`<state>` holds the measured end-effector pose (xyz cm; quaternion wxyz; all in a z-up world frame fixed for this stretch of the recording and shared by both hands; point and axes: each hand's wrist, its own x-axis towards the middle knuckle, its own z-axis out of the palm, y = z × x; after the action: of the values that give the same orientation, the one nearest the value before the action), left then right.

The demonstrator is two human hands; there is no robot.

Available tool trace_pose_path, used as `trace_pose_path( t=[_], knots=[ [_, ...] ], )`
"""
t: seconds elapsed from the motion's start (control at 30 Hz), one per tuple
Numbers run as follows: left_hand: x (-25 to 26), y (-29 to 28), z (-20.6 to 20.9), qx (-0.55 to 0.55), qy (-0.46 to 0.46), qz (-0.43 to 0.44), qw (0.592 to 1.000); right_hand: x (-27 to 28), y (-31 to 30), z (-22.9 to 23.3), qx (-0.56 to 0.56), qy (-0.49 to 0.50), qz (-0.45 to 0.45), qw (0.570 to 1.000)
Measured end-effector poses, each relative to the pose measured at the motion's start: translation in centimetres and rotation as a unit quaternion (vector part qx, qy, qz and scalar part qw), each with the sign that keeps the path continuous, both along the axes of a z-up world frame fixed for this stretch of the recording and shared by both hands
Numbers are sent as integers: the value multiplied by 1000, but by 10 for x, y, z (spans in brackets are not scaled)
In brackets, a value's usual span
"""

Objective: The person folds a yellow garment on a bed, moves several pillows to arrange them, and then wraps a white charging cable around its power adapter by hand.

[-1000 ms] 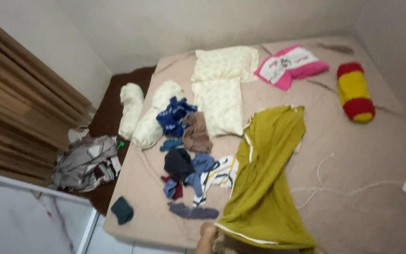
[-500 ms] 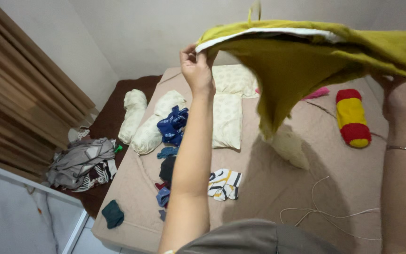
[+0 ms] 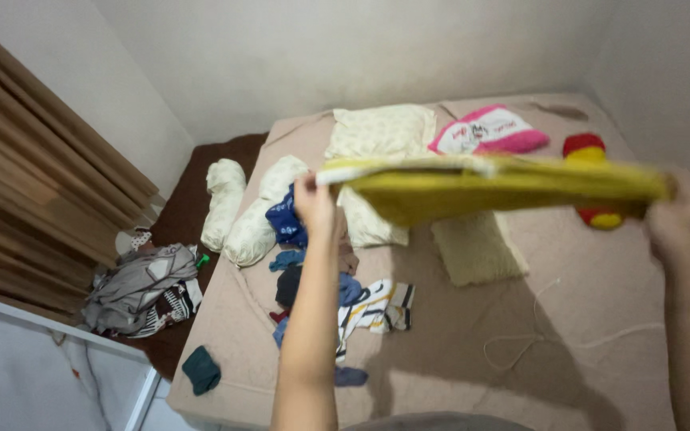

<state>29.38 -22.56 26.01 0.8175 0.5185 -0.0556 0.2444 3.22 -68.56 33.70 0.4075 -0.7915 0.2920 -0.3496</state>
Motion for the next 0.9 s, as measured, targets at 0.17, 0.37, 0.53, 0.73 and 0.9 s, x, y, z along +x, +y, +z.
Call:
trace_pose_path(
  t=[0.17,0.37,0.53,0.73,0.9],
  knots=[
    [-168,74,-179,45,98,-31,994,-120,18,-183,130,294,-37,946],
    [-325,104,-286,41,439,15,897,-214,103,-318,181,367,85,908],
    [-285,57,-303,48,562,-14,826,-151,103,-344,502,282,-36,817],
    [-44,-48,-201,12,225,32,974,19,34,-217,516,-40,88,851],
    [50,-46,-15,-73,40,21,996,60,34,-6,517,-299,92,796]
  ],
)
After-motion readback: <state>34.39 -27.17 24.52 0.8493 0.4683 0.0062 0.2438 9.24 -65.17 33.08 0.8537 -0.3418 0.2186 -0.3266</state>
